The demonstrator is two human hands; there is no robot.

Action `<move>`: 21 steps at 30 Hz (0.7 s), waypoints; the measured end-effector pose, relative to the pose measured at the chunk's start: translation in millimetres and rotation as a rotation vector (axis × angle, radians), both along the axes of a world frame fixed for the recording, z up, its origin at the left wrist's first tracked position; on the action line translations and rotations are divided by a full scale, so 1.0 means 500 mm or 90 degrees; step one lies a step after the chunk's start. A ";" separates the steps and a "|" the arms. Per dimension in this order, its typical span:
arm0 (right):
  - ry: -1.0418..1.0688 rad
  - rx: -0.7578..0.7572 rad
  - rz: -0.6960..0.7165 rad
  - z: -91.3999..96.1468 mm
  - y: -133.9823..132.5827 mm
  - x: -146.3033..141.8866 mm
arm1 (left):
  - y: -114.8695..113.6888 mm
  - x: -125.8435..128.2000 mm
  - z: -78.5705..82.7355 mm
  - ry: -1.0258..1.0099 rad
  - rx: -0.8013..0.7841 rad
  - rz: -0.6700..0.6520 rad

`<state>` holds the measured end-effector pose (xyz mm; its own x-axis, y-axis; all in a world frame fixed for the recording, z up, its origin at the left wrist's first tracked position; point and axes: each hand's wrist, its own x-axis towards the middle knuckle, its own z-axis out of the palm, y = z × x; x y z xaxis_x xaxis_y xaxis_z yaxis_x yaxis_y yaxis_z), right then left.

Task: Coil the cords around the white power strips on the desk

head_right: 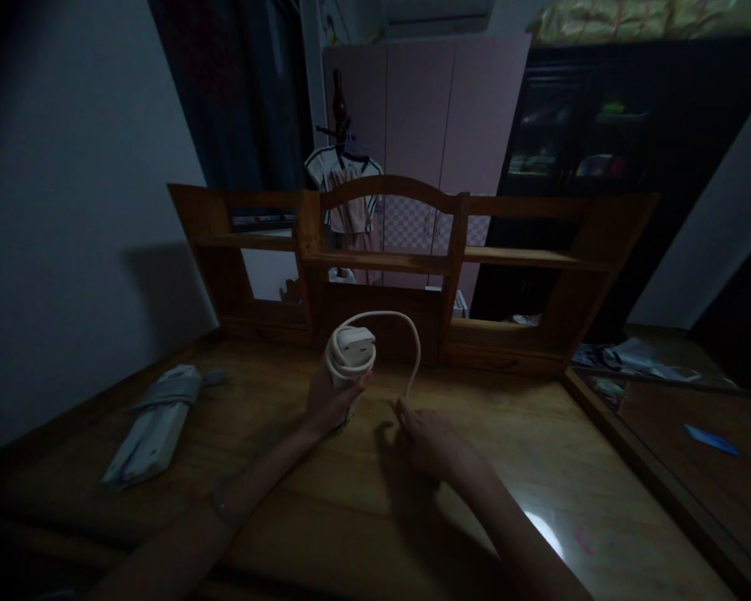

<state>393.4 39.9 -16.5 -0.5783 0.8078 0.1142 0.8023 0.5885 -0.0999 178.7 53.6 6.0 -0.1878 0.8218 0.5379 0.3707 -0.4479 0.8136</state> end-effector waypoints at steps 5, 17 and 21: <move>-0.138 0.095 -0.281 0.013 0.077 0.126 | 0.002 -0.001 -0.006 0.020 0.015 0.000; -0.086 0.149 -0.439 -0.004 0.119 0.205 | -0.051 0.029 -0.011 -0.005 -0.125 -0.402; 0.358 0.203 -0.200 0.050 0.101 0.113 | -0.077 0.038 0.008 -0.094 -0.257 -0.621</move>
